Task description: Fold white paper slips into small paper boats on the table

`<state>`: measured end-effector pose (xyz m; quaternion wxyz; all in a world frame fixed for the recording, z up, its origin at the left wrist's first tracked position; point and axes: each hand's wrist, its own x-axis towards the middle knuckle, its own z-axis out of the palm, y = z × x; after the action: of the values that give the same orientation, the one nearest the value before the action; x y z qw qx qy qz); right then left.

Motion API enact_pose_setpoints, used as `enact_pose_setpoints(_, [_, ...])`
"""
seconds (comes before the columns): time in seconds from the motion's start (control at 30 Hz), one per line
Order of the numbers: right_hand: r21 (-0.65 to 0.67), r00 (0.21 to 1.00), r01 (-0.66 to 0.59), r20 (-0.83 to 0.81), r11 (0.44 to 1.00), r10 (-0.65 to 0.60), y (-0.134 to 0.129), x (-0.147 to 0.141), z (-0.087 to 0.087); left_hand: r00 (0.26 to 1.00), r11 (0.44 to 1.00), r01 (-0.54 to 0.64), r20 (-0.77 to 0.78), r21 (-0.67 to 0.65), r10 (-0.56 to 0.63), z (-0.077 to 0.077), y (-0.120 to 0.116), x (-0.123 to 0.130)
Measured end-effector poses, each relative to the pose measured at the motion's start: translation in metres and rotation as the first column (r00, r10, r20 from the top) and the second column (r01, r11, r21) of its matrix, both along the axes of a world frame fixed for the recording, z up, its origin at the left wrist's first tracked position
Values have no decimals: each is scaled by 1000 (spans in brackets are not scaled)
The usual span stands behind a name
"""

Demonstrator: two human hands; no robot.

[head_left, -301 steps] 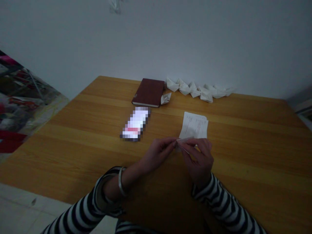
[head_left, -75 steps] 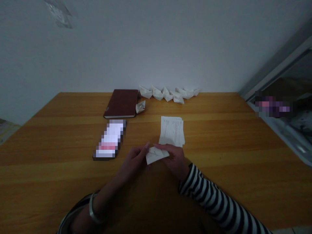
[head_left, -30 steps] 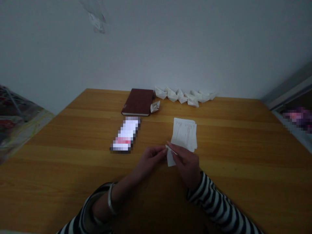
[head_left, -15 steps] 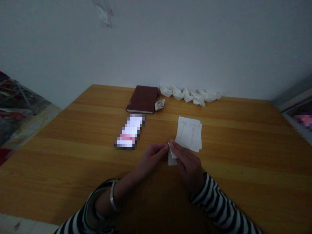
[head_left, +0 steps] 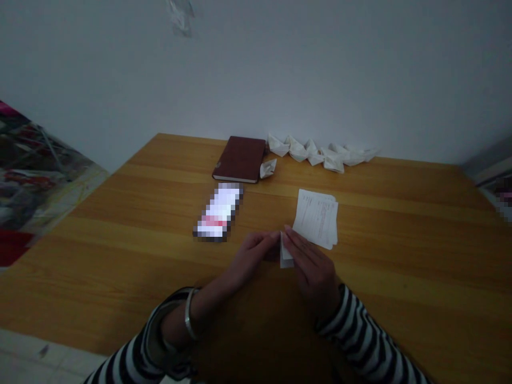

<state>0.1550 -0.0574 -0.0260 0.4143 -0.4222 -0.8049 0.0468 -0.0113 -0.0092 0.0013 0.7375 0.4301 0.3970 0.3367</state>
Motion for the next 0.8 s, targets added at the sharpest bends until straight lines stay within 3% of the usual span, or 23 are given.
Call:
enact_pose_setpoints(0.3, [17,1000,6,27,1000,-6,-1,-6,3,995,999,-6,-99,52,11,0,3,-1])
enact_pose_setpoints(0.57, [30,999,0,51,1000,-2,-5,-6,5,970,984,-82,-212,155,115,0,4,0])
enact_pose_setpoints(0.8, [23,996,31,87,999,-33,-3,-4,1,986,987,-142,-96,-75,135,1,7,-2])
